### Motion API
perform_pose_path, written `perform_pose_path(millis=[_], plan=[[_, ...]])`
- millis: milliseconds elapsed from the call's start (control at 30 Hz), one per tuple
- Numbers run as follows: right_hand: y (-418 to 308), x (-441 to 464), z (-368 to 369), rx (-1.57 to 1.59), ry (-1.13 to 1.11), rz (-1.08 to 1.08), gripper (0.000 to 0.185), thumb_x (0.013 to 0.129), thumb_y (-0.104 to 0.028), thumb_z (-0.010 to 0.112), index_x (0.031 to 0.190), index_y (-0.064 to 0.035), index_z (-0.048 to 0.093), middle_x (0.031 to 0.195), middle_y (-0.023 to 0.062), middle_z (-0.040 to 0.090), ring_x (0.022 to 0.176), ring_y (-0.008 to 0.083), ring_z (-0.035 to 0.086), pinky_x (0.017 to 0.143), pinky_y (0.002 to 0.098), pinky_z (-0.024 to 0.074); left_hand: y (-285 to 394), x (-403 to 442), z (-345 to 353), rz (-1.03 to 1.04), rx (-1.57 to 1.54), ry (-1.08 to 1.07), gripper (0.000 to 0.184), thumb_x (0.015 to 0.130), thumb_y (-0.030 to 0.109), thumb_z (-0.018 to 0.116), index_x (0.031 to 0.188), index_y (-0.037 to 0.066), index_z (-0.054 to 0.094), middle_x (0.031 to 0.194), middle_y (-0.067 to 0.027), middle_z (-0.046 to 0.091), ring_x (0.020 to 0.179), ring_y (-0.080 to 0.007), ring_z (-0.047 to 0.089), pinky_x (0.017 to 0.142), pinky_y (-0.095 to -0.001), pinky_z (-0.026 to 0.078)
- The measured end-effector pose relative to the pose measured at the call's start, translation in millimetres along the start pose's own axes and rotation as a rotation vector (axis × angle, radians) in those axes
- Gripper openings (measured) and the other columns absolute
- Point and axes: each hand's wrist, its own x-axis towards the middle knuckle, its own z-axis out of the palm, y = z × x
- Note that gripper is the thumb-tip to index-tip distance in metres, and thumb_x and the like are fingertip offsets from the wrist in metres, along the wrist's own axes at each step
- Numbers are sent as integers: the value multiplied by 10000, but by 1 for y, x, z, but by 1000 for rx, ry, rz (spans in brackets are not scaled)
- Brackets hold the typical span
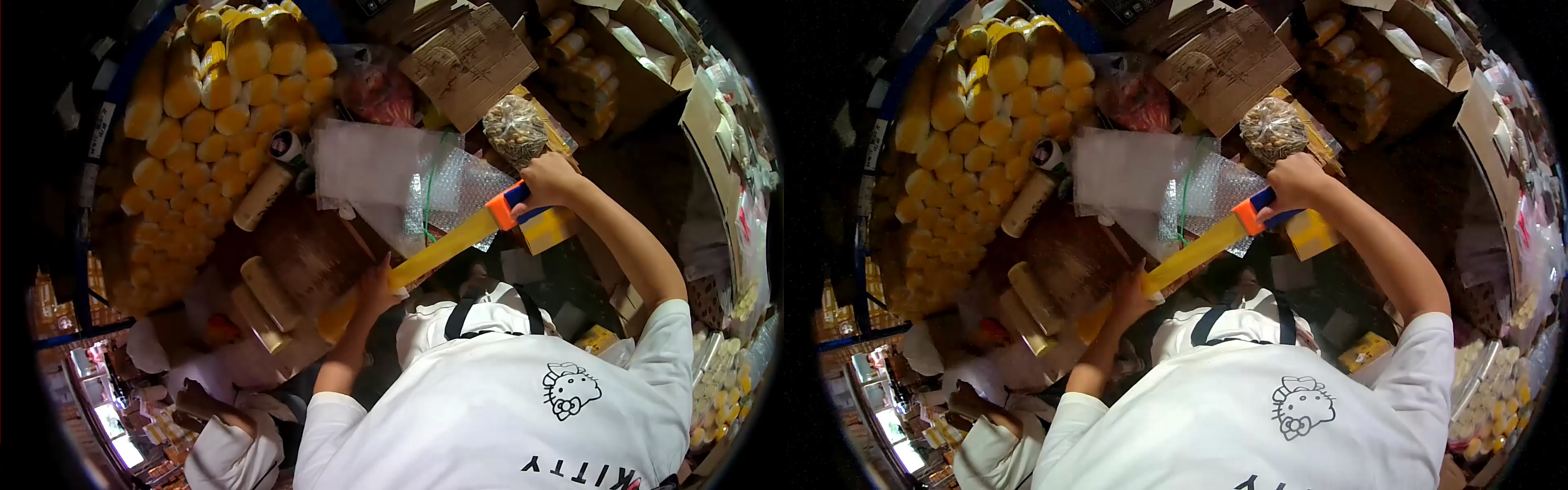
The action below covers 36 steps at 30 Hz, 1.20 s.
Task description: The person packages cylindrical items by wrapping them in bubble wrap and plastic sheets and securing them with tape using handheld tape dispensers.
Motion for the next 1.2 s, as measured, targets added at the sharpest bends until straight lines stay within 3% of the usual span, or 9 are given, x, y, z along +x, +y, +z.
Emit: perform_pose_path(millis=[167,233,367,433,600,833,933,1100,1200], plan=[[1,-21,12,30,-75,44,751,516,-774,528,614,-36,633,578,109,585,569,260,598,538,327,472,18,-22,-38,53,39,-73,975,494,250,764,1324,159,260,1043,-116,485,972,-291,465,840,-476,340],[1,-28,18,60,-76,58,745,517,-772,530,615,-41,635,575,103,584,562,251,597,536,319,473,15,-35,-45,171,-131,62,938,500,233,757,1306,154,282,1101,-116,479,1026,-285,452,878,-459,327],[-13,-33,28,174,-15,14,756,532,-779,510,623,-39,636,578,107,584,556,254,594,532,327,473,21,-68,-91,235,-401,45,926,493,234,764,1285,130,297,1152,-129,458,1066,-304,433,910,-441,316],[-29,-30,26,193,-11,14,764,538,-784,498,625,-38,635,580,111,583,557,260,593,532,331,473,11,-94,-94,119,-304,260,923,481,244,775,1266,104,308,1183,-146,428,1085,-324,412,917,-416,330],[-74,-7,14,175,-55,-86,796,533,-795,482,602,-12,610,599,133,582,586,297,590,554,357,475,-5,-125,-101,34,-284,119,1008,419,240,806,1278,102,296,1177,-160,376,1096,-335,388,916,-400,362],[-92,1,-61,76,7,-112,704,552,-729,552,697,-46,636,594,113,584,575,283,587,537,340,468,-36,-137,-78,151,-368,264,1022,411,201,801,1293,126,290,1187,-172,355,1082,-345,398,903,-391,379],[-106,6,-72,65,54,-117,700,555,-728,551,679,-44,635,572,113,575,560,284,584,523,340,464,-54,-140,-68,2,-537,211,1020,418,192,789,1305,139,288,1221,-174,332,1093,-354,395,911,-399,375],[-149,27,-34,81,-26,-111,713,572,-735,526,623,-31,621,547,142,559,562,310,582,528,363,469,-78,-152,-82,5,-401,198,1015,433,174,768,1321,169,275,1260,-183,299,1152,-358,341,946,-425,344],[-179,42,11,180,-94,-65,756,560,-769,493,672,-35,630,655,137,596,655,310,599,606,381,477,-102,-160,-83,-61,-443,86,999,450,172,760,1320,171,269,1260,-178,297,1168,-357,320,965,-433,322]])
